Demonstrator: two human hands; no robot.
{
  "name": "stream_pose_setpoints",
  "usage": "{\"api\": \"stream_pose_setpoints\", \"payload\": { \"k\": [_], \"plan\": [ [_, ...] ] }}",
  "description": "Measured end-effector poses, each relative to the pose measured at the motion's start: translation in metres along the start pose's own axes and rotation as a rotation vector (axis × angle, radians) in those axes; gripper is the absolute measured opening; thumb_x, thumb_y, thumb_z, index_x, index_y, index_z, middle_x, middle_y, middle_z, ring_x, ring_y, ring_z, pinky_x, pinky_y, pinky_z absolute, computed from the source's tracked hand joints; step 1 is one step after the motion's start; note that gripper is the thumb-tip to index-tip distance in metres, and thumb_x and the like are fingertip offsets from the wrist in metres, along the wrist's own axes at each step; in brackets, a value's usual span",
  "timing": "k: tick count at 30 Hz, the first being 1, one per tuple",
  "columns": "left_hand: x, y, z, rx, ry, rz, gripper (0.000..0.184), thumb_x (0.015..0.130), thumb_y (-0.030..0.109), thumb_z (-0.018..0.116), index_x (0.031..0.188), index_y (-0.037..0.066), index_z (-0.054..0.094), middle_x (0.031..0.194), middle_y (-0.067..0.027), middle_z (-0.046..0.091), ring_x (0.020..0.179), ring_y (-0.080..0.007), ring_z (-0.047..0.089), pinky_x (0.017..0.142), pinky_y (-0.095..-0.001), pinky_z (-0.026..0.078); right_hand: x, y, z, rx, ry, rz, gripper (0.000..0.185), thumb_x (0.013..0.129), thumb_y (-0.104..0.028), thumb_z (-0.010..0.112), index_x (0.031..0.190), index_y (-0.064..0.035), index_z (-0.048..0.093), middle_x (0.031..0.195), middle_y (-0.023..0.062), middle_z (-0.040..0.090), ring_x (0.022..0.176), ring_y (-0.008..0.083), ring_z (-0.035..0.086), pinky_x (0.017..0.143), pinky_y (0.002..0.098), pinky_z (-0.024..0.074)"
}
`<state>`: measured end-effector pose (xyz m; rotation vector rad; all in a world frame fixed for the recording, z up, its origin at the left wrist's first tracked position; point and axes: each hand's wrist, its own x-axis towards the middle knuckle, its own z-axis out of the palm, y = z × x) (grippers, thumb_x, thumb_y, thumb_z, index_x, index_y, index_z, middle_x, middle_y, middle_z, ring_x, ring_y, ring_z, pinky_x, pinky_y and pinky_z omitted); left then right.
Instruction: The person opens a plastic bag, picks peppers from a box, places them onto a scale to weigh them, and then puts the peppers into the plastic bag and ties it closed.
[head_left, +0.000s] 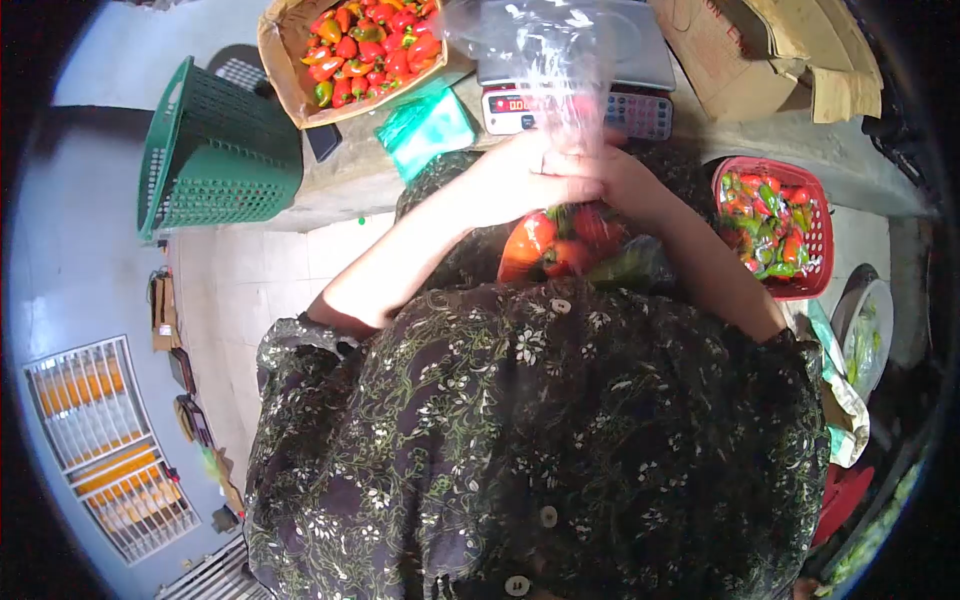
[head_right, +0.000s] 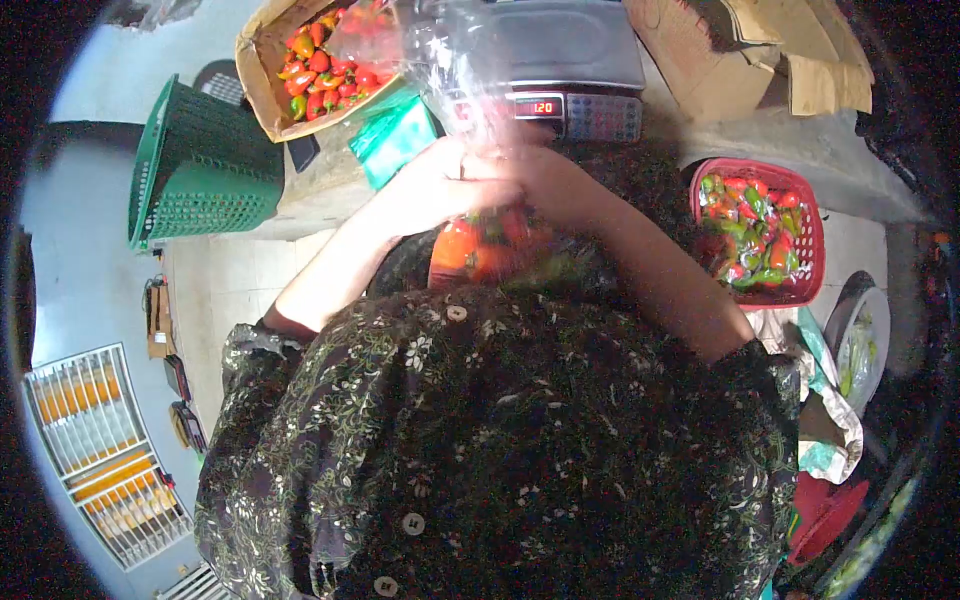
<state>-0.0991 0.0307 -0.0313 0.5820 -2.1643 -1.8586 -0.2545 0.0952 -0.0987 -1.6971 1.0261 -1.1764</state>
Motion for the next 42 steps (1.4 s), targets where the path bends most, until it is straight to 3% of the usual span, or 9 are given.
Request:
{"api": "stream_pose_setpoints", "payload": {
  "k": [4, 6, 8, 15, 24, 28, 31, 34, 42],
  "plan": [
    [0.003, -0.012, -0.01, 0.426, 0.182, 0.219, 0.024, 0.089, 0.019, 0.053, 0.107, 0.006, 0.061, 0.095, -0.0042, 0.062, 0.089, -0.0131, 0.057, 0.077, -0.0283, 0.046, -0.003, -0.003, -0.004, 0.414, -0.116, 0.586, 0.032, 0.085, -0.021, 0.053, 0.111, -0.0028, 0.06, 0.101, 0.0097, 0.063, 0.085, 0.0183, 0.06, 0.079, 0.0303, 0.0465],
    [0.002, 0.012, -0.007, 0.486, 0.309, -0.158, 0.019, 0.083, 0.018, 0.055, 0.097, 0.009, 0.063, 0.092, -0.0008, 0.063, 0.086, -0.0155, 0.057, 0.084, -0.0375, 0.04, 0.003, -0.021, -0.01, 0.375, -0.311, 0.524, 0.034, 0.083, -0.022, 0.057, 0.111, -0.0029, 0.06, 0.097, 0.0091, 0.063, 0.084, 0.018, 0.06, 0.078, 0.0296, 0.0467],
    [0.014, -0.038, -0.021, 1.204, 0.433, 0.677, 0.016, 0.078, 0.02, 0.053, 0.087, 0.014, 0.065, 0.09, 0.0001, 0.063, 0.084, -0.0167, 0.056, 0.089, -0.0464, 0.033, 0.009, -0.045, -0.015, 0.341, -0.499, 0.463, 0.036, 0.08, -0.022, 0.061, 0.111, -0.003, 0.059, 0.093, 0.0085, 0.063, 0.083, 0.0177, 0.059, 0.077, 0.029, 0.0468],
    [0.042, 0.03, 0.002, 1.287, 0.321, 0.876, 0.021, 0.066, 0.021, 0.059, 0.086, 0.018, 0.065, 0.078, 0.0049, 0.06, 0.083, -0.0109, 0.053, 0.091, -0.0452, 0.024, 0.006, -0.045, 0.002, 0.067, -0.44, 0.589, 0.041, 0.088, -0.04, 0.054, 0.103, -0.0026, 0.061, 0.086, 0.0033, 0.064, 0.083, 0.0124, 0.057, 0.076, 0.0293, 0.0455],
    [0.06, -0.01, -0.047, 0.524, 0.139, 0.289, 0.03, 0.086, 0.028, 0.054, 0.105, 0.007, 0.063, 0.103, -0.0087, 0.064, 0.101, -0.0213, 0.058, 0.082, -0.0344, 0.047, 0.011, -0.041, -0.015, -0.287, -0.069, 0.33, 0.044, 0.092, -0.041, 0.044, 0.1, 0.0003, 0.058, 0.092, 0.0185, 0.062, 0.09, 0.0274, 0.059, 0.08, 0.0376, 0.0445],
    [-0.013, -0.075, -0.039, -0.915, -0.074, -0.322, 0.065, 0.09, 0.041, 0.053, 0.136, 0.0, 0.033, 0.125, -0.0117, 0.05, 0.115, -0.0245, 0.049, 0.102, -0.0352, 0.037, 0.008, -0.039, -0.029, -0.46, 0.092, 0.007, 0.03, 0.088, -0.027, 0.051, 0.103, -0.002, 0.058, 0.091, 0.0142, 0.061, 0.084, 0.0314, 0.058, 0.076, 0.0386, 0.0467],
    [-0.02, -0.054, -0.036, -0.366, -0.46, -0.056, 0.07, 0.082, 0.027, 0.067, 0.138, 0.002, 0.032, 0.124, -0.0133, 0.051, 0.109, -0.0181, 0.052, 0.095, -0.0309, 0.041, 0.008, -0.02, -0.022, -1.003, -0.179, -0.625, 0.028, 0.08, -0.024, 0.055, 0.101, -0.0063, 0.06, 0.083, 0.011, 0.06, 0.079, 0.0273, 0.06, 0.07, 0.0381, 0.0479],
    [-0.013, -0.018, -0.032, 0.303, -0.705, -0.464, 0.053, 0.075, 0.022, 0.069, 0.121, 0.002, 0.052, 0.11, -0.0086, 0.058, 0.099, -0.0115, 0.054, 0.086, -0.025, 0.044, 0.017, -0.049, 0.006, -0.986, -0.21, -0.391, 0.024, 0.078, -0.028, 0.055, 0.093, -0.01, 0.06, 0.088, 0.0063, 0.058, 0.085, 0.0257, 0.057, 0.074, 0.0405, 0.0451],
    [-0.034, -0.001, 0.007, 0.531, -0.258, -0.139, 0.038, 0.071, 0.024, 0.073, 0.099, 0.001, 0.061, 0.091, -0.0122, 0.064, 0.092, -0.0228, 0.059, 0.081, -0.0352, 0.046, 0.033, -0.065, 0.016, -0.976, -0.092, -0.297, 0.024, 0.077, -0.026, 0.054, 0.094, -0.0093, 0.057, 0.1, 0.005, 0.056, 0.1, 0.024, 0.05, 0.091, 0.0414, 0.0333]
  ]
}}
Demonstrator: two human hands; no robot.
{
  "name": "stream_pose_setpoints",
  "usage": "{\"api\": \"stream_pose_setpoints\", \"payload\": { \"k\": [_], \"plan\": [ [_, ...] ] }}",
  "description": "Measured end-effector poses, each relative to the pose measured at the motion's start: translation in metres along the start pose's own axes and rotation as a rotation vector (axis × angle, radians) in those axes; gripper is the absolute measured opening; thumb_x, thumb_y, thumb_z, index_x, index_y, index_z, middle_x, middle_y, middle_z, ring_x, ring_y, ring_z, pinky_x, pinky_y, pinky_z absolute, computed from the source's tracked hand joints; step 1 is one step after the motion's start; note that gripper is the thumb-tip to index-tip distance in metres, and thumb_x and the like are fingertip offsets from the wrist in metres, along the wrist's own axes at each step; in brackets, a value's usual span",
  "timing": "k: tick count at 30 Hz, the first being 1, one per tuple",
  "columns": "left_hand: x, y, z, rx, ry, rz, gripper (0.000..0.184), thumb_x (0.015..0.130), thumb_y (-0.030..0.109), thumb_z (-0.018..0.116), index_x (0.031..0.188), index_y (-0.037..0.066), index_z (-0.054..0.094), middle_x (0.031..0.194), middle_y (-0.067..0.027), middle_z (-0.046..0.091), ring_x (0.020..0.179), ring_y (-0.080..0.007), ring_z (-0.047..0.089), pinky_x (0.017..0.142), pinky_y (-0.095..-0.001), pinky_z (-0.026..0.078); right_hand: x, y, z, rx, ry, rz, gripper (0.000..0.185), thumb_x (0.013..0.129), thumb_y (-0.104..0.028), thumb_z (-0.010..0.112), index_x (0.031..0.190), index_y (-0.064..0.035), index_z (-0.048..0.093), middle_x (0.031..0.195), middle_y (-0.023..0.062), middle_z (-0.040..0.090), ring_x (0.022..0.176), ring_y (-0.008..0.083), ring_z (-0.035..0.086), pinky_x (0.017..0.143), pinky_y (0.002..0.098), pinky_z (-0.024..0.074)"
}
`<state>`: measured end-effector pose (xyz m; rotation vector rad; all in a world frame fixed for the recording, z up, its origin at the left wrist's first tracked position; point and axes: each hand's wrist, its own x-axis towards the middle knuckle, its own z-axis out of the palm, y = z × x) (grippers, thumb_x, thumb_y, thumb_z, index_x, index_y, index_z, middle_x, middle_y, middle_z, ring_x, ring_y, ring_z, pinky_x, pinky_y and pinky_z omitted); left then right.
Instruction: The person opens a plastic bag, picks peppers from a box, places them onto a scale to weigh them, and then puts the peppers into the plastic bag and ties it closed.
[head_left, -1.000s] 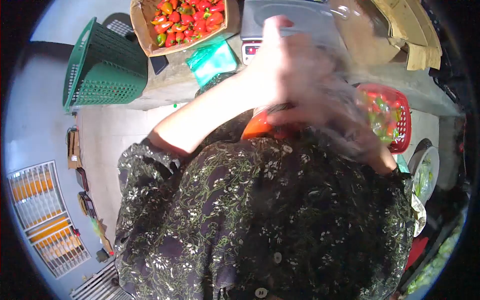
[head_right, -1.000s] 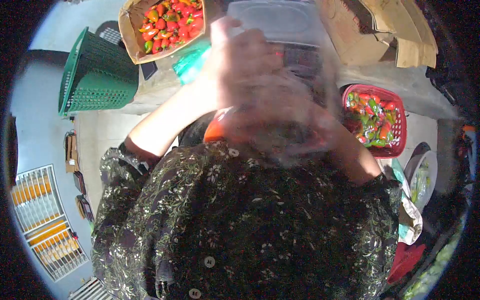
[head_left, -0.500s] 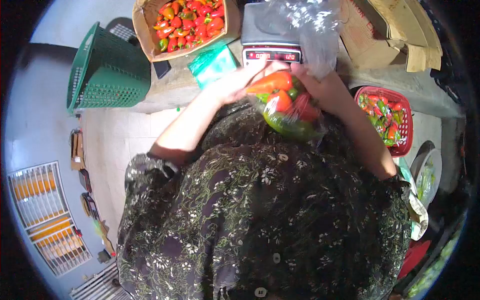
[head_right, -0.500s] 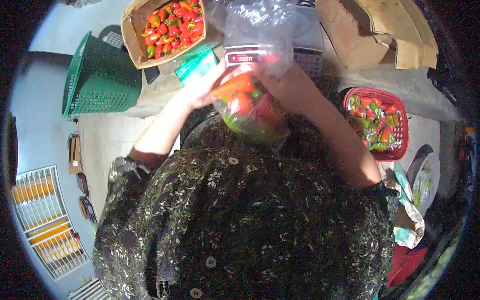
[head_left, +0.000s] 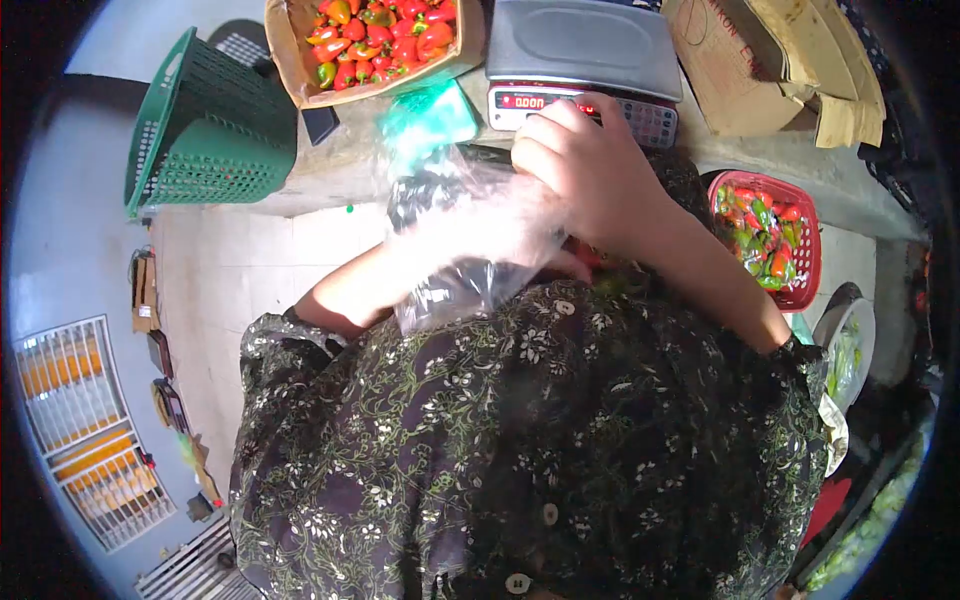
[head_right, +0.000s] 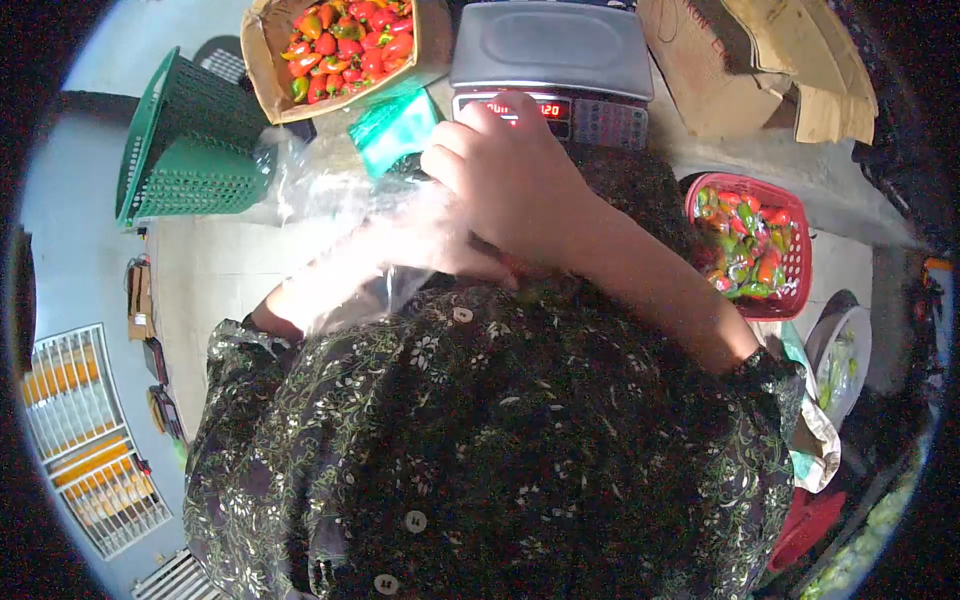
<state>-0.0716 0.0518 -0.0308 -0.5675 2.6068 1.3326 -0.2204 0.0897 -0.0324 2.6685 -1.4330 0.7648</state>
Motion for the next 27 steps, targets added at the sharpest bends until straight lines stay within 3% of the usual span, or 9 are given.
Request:
{"api": "stream_pose_setpoints", "payload": {
  "k": [2, 3, 8, 12, 15, 19, 21, 23, 27],
  "plan": [
    [0.012, -0.033, 0.021, -0.007, 0.095, 0.141, 0.048, 0.076, 0.029, 0.07, 0.112, 0.0, 0.056, 0.106, -0.0149, 0.059, 0.104, -0.0247, 0.053, 0.089, -0.0362, 0.042, 0.003, 0.008, -0.001, 0.097, -0.129, 0.067, 0.027, 0.083, -0.03, 0.054, 0.1, -0.01, 0.058, 0.102, 0.0078, 0.057, 0.1, 0.0247, 0.052, 0.088, 0.0419, 0.0385],
    [0.013, -0.021, 0.012, -0.101, 0.143, 0.37, 0.034, 0.078, 0.016, 0.065, 0.109, 0.001, 0.058, 0.105, -0.0157, 0.06, 0.101, -0.0275, 0.056, 0.087, -0.0375, 0.043, 0.0, 0.017, 0.004, 0.369, -0.094, 0.167, 0.033, 0.084, -0.031, 0.054, 0.107, -0.0089, 0.055, 0.108, 0.0094, 0.056, 0.105, 0.0248, 0.051, 0.091, 0.0415, 0.0375],
    [0.032, -0.028, 0.015, -0.106, 0.374, 0.529, 0.017, 0.079, 0.003, 0.056, 0.094, 0.005, 0.064, 0.092, -0.0136, 0.062, 0.088, -0.031, 0.059, 0.077, -0.0394, 0.046, -0.042, 0.046, 0.044, 1.289, -0.132, 0.523, 0.068, 0.085, -0.04, 0.06, 0.136, -0.0033, 0.033, 0.133, 0.0138, 0.043, 0.123, 0.0216, 0.039, 0.103, 0.0362, 0.0315],
    [0.032, -0.031, 0.03, -0.169, 0.528, 0.475, 0.01, 0.079, 0.003, 0.055, 0.087, 0.003, 0.061, 0.089, -0.0133, 0.058, 0.083, -0.0279, 0.057, 0.072, -0.0372, 0.045, -0.065, 0.034, 0.038, 1.781, -0.122, 0.334, 0.08, 0.075, -0.034, 0.073, 0.137, -0.0036, 0.032, 0.136, 0.0097, 0.038, 0.12, 0.0193, 0.041, 0.1, 0.0339, 0.0344],
    [0.025, -0.011, 0.017, 0.202, 0.43, 0.351, 0.007, 0.081, 0.001, 0.05, 0.083, 0.003, 0.056, 0.083, -0.0124, 0.052, 0.074, -0.0246, 0.052, 0.067, -0.0327, 0.044, -0.055, 0.031, 0.012, 1.523, -0.606, 0.264, 0.066, 0.074, -0.027, 0.075, 0.13, -0.0084, 0.046, 0.129, 0.0064, 0.047, 0.114, 0.0175, 0.046, 0.1, 0.0334, 0.0354],
    [0.017, 0.007, 0.006, 0.358, 0.66, 0.468, 0.013, 0.074, 0.013, 0.059, 0.085, 0.007, 0.061, 0.078, -0.0093, 0.06, 0.074, -0.027, 0.057, 0.067, -0.0348, 0.044, -0.035, 0.007, -0.021, 1.34, -0.722, 0.226, 0.042, 0.079, -0.021, 0.068, 0.118, -0.0101, 0.058, 0.111, 0.0053, 0.059, 0.106, 0.0186, 0.053, 0.097, 0.0337, 0.0377],
    [0.017, 0.006, 0.004, 0.13, 0.44, 0.272, 0.019, 0.078, 0.018, 0.057, 0.09, 0.004, 0.059, 0.084, -0.0113, 0.06, 0.075, -0.0241, 0.06, 0.066, -0.0326, 0.047, -0.034, -0.002, -0.032, 1.25, -0.735, 0.175, 0.038, 0.079, -0.021, 0.066, 0.115, -0.0095, 0.058, 0.109, 0.0065, 0.059, 0.102, 0.0203, 0.053, 0.093, 0.0345, 0.0389],
    [0.029, 0.002, -0.001, 0.602, 0.481, 0.556, 0.011, 0.071, 0.017, 0.06, 0.077, 0.008, 0.061, 0.072, -0.0065, 0.059, 0.067, -0.0231, 0.057, 0.064, -0.0324, 0.044, -0.033, -0.009, -0.041, 1.131, -0.698, 0.091, 0.035, 0.079, -0.021, 0.065, 0.112, -0.0089, 0.058, 0.107, 0.0077, 0.059, 0.099, 0.0219, 0.054, 0.089, 0.0353, 0.0402],
    [0.021, 0.042, -0.021, 0.59, 0.426, 0.497, 0.028, 0.069, 0.031, 0.064, 0.086, 0.008, 0.06, 0.082, -0.0087, 0.06, 0.076, -0.0263, 0.058, 0.067, -0.0327, 0.046, -0.029, -0.016, -0.049, 0.837, -0.568, -0.048, 0.029, 0.08, -0.021, 0.061, 0.105, -0.0077, 0.058, 0.103, 0.0101, 0.058, 0.091, 0.0253, 0.055, 0.082, 0.0369, 0.0426]
  ]
}}
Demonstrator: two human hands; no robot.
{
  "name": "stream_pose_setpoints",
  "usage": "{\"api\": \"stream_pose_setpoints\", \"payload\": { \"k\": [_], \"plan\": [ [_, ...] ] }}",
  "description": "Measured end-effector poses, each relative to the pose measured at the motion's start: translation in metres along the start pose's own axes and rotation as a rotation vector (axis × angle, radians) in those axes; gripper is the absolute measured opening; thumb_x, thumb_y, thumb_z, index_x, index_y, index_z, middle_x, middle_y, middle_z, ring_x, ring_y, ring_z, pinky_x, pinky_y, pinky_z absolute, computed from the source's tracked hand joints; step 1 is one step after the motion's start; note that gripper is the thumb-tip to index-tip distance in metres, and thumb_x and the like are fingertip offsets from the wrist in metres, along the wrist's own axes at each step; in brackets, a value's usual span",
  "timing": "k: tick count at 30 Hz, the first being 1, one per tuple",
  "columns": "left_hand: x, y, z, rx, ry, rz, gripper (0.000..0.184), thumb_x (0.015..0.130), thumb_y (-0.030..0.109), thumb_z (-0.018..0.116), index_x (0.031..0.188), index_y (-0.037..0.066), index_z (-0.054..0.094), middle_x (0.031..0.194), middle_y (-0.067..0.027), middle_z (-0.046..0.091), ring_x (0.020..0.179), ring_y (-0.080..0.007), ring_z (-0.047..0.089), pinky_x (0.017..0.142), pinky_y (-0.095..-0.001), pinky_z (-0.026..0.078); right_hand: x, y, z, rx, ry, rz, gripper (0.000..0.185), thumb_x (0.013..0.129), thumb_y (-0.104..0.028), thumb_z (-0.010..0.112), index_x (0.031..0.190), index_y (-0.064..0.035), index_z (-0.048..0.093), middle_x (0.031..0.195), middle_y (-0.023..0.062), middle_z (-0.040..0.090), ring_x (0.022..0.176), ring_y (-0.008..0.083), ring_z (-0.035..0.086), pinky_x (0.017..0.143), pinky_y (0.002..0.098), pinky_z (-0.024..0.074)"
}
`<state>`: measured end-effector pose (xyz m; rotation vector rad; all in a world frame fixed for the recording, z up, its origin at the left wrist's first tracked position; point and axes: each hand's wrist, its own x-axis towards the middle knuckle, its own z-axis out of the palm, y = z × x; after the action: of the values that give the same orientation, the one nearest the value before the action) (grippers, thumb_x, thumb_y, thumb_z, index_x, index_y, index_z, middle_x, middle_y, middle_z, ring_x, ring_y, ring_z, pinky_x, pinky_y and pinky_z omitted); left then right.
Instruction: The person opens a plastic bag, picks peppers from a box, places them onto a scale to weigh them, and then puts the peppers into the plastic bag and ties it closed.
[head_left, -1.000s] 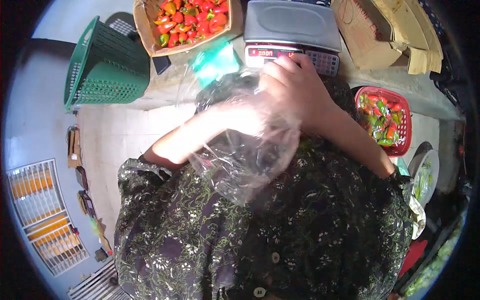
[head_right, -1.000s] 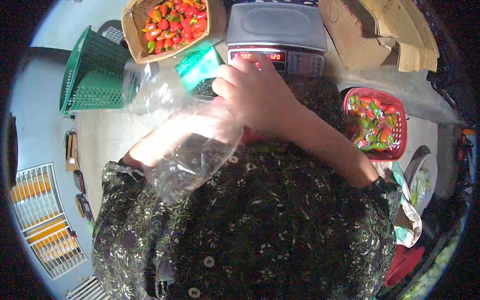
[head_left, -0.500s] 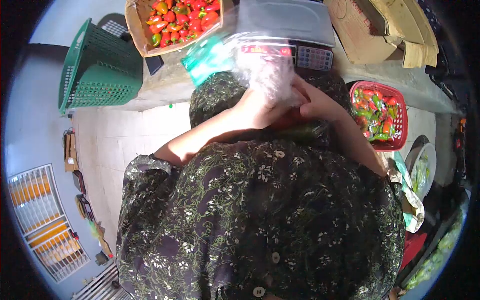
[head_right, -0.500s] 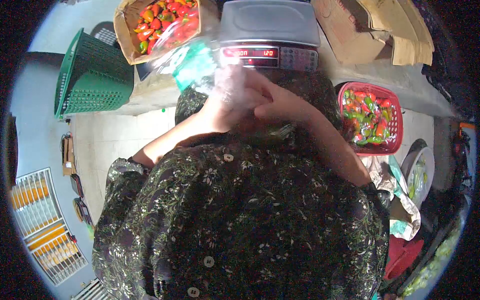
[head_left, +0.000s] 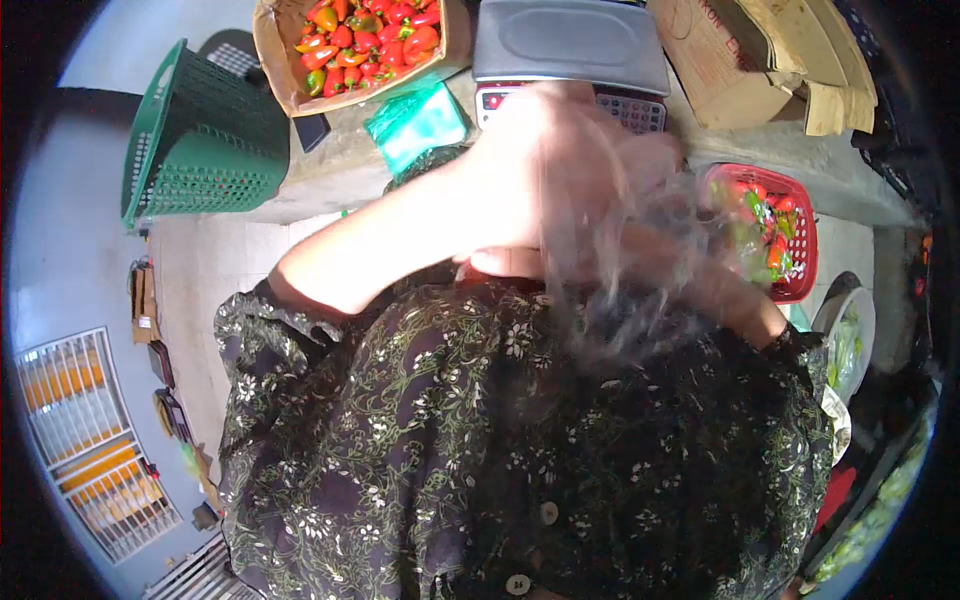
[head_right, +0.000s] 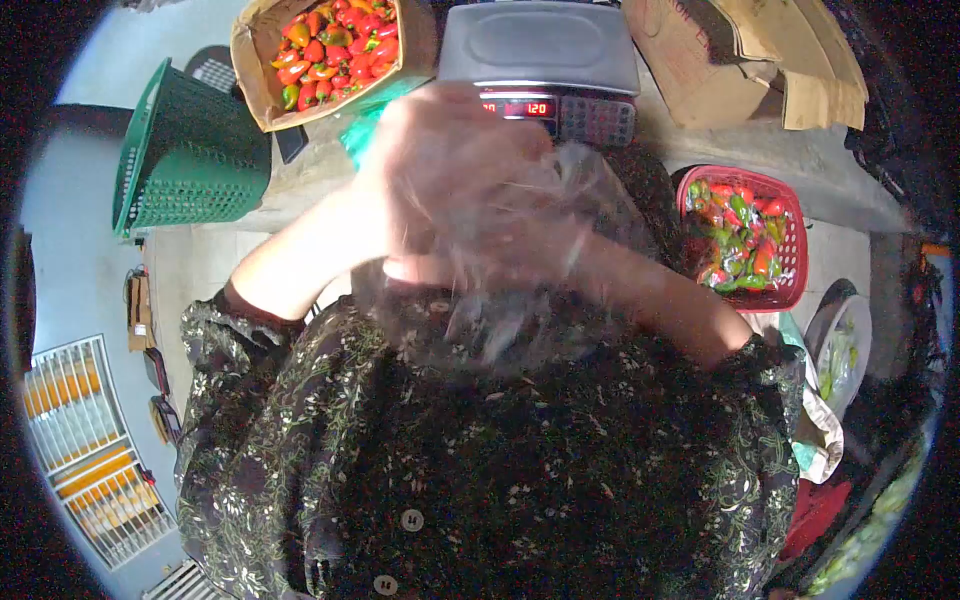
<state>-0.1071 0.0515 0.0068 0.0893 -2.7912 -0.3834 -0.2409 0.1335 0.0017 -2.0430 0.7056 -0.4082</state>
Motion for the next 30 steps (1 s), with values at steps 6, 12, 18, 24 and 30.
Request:
{"api": "stream_pose_setpoints", "payload": {
  "k": [6, 12, 18, 24, 30],
  "plan": [
    [0.022, 0.005, -0.044, -0.168, 0.015, -0.177, 0.041, 0.073, 0.037, 0.062, 0.1, 0.006, 0.057, 0.1, -0.0097, 0.057, 0.092, -0.0234, 0.055, 0.077, -0.0337, 0.047, 0.023, 0.025, 0.005, -0.464, 0.283, -0.067, 0.021, 0.081, -0.02, 0.056, 0.096, -0.0058, 0.058, 0.097, 0.0136, 0.058, 0.08, 0.0303, 0.057, 0.071, 0.0392, 0.0464],
    [-0.048, -0.076, 0.002, -1.234, -0.013, -0.904, 0.034, 0.092, 0.035, 0.053, 0.107, 0.005, 0.056, 0.075, -0.0009, 0.056, 0.068, -0.0053, 0.054, 0.064, -0.0149, 0.044, 0.024, 0.04, -0.002, -0.468, 0.72, 0.068, 0.021, 0.089, -0.023, 0.046, 0.091, -0.0036, 0.056, 0.074, 0.0136, 0.058, 0.07, 0.0324, 0.059, 0.065, 0.0435, 0.047],
    [-0.11, -0.075, 0.074, -1.678, -0.36, -0.438, 0.045, 0.086, 0.03, 0.057, 0.115, -0.003, 0.048, 0.086, -0.0163, 0.06, 0.063, -0.0226, 0.062, 0.048, -0.0276, 0.051, 0.034, 0.05, -0.02, -0.781, 0.741, -0.028, 0.017, 0.082, -0.024, 0.052, 0.075, -0.0106, 0.06, 0.068, 0.0087, 0.057, 0.059, 0.0265, 0.058, 0.051, 0.0413, 0.0451],
    [-0.081, -0.043, 0.04, -1.988, -0.113, -0.454, 0.044, 0.091, 0.019, 0.05, 0.127, -0.002, 0.038, 0.108, -0.0259, 0.055, 0.091, -0.0425, 0.061, 0.064, -0.0513, 0.056, 0.03, 0.043, -0.033, -1.117, 0.768, -0.055, 0.014, 0.075, -0.025, 0.057, 0.067, -0.0145, 0.059, 0.058, 0.0051, 0.054, 0.052, 0.0252, 0.057, 0.044, 0.0398, 0.0432],
    [-0.076, -0.037, 0.047, -2.116, 0.254, -0.666, 0.042, 0.089, 0.029, 0.055, 0.122, 0.007, 0.045, 0.118, -0.0143, 0.05, 0.099, -0.0297, 0.057, 0.083, -0.0435, 0.05, 0.031, 0.053, -0.029, -1.037, 0.752, 0.047, 0.014, 0.075, -0.026, 0.056, 0.068, -0.0142, 0.06, 0.058, 0.007, 0.056, 0.053, 0.0269, 0.059, 0.045, 0.039, 0.0452]
  ]
}}
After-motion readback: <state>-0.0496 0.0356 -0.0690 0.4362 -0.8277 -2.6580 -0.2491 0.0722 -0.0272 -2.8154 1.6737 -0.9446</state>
